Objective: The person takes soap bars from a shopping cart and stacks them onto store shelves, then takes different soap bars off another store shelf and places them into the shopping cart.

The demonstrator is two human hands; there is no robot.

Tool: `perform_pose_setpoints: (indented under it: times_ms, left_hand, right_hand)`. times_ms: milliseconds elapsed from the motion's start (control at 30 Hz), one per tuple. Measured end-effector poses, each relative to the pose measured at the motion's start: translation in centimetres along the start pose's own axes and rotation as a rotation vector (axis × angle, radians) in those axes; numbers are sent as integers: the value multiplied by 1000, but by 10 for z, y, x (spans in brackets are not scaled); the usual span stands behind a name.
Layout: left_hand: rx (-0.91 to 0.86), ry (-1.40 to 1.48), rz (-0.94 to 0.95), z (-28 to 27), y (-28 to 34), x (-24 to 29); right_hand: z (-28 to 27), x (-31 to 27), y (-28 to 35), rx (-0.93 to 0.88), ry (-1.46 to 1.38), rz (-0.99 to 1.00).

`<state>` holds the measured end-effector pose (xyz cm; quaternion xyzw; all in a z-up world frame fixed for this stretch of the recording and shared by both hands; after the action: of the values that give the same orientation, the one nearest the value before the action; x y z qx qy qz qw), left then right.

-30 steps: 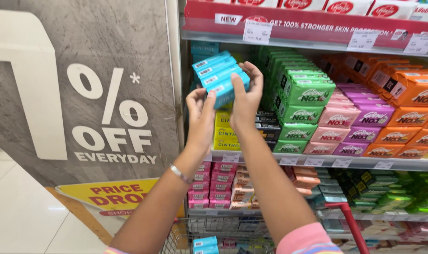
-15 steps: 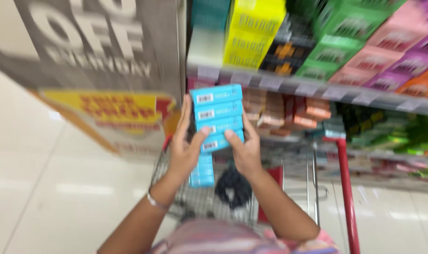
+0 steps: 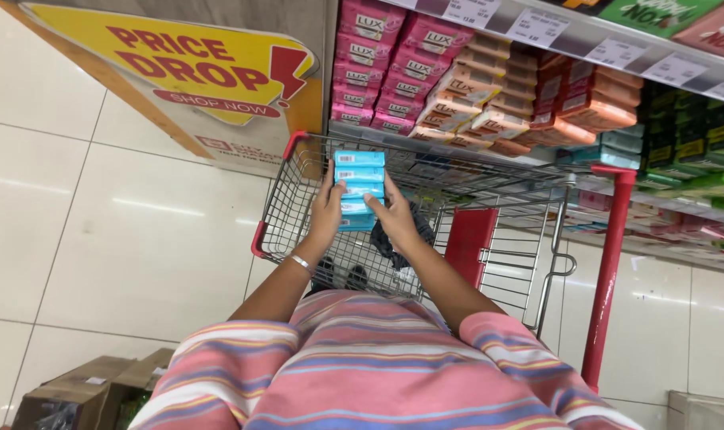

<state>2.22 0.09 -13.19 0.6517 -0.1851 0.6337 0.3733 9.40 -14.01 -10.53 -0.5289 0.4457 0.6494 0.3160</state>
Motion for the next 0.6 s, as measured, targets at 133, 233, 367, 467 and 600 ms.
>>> perform_pose_setpoints:
  times_ms: [133, 233, 367, 467, 600]
  left_hand:
    - [-15, -24, -47, -1, -15, -75]
    - [-34, 27, -30, 0, -18, -92]
    - [-6, -142, -143, -2, -26, -95]
    - [-20, -397, -2, -3, -33, -106]
    - [-48, -444, -26, -1, -31, -99]
  right_hand:
    - [-9, 42, -7, -4, 110, -30]
    - [-16, 64, -14, -23, 140, 9]
    - [-20, 69, -20, -39, 172, 51]
    - [-19, 62, -19, -15, 263, 130]
    - [-24, 66, -20, -34, 278, 64]
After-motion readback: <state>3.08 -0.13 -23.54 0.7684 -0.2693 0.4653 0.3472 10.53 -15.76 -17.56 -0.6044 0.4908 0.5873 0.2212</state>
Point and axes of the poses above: each hand's wrist, its own y-axis away from the middle knuckle, its own z-axis out of the palm, x = y × z, the point moved 3 cm from there along -y, towards the middle knuckle, and after that the axes turned 11 degrees about x, right-handed, at the moved point
